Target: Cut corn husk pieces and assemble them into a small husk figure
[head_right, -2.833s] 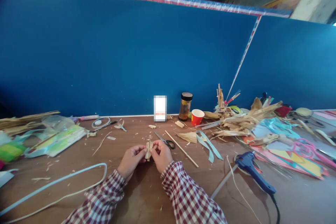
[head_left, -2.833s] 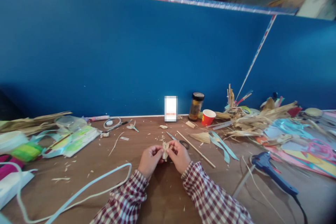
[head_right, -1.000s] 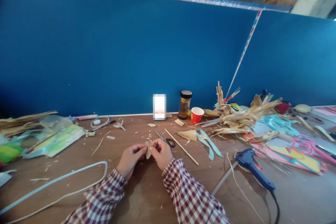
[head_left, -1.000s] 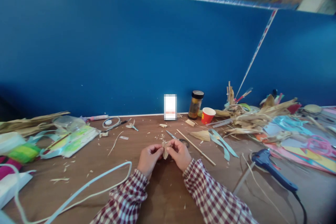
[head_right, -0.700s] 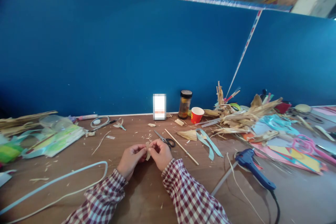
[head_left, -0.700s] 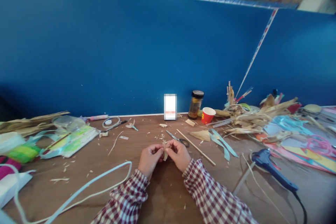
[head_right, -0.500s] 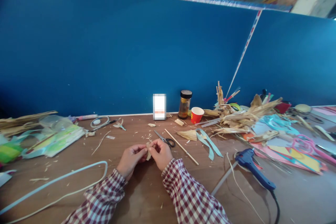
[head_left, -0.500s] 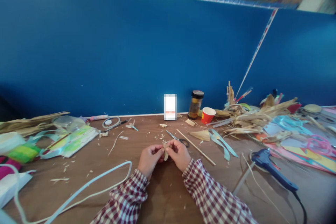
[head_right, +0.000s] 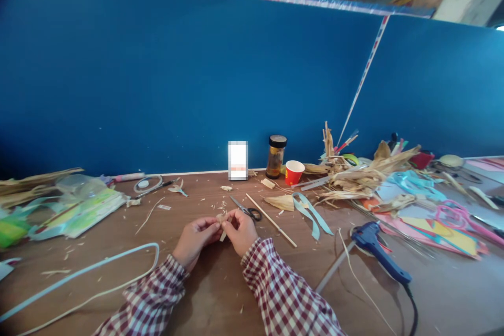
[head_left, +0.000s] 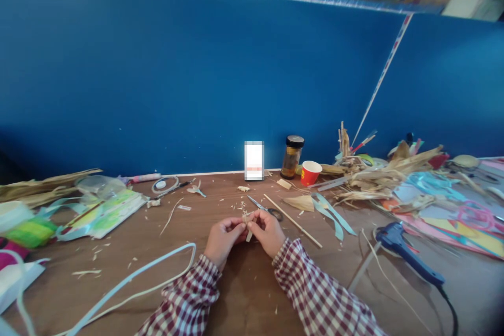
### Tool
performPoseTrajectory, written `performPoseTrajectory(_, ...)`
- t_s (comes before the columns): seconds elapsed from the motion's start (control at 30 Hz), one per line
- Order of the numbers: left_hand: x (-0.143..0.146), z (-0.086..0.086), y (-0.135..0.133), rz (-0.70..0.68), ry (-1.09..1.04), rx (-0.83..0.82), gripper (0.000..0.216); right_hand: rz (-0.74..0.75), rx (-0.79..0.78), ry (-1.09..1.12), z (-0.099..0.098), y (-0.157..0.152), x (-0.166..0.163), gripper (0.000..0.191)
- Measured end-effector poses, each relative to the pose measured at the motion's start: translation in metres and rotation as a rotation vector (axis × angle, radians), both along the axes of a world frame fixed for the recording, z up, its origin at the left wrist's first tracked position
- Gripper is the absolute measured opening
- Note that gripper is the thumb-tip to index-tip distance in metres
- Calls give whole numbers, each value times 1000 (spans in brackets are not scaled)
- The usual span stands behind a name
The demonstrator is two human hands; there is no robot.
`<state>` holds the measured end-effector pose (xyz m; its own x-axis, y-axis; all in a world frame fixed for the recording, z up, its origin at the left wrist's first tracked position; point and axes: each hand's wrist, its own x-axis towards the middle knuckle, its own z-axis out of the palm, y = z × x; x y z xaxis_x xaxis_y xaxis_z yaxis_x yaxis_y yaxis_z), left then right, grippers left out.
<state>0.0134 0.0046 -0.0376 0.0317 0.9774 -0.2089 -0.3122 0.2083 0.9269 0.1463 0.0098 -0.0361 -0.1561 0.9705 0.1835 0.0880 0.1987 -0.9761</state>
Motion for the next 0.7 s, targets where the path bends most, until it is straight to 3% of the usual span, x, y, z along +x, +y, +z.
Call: performPoseTrajectory(0.7, 0, 1, -2, 10, -11, -16, 31, -25, 9, -30, 4, -1, -1, 8)
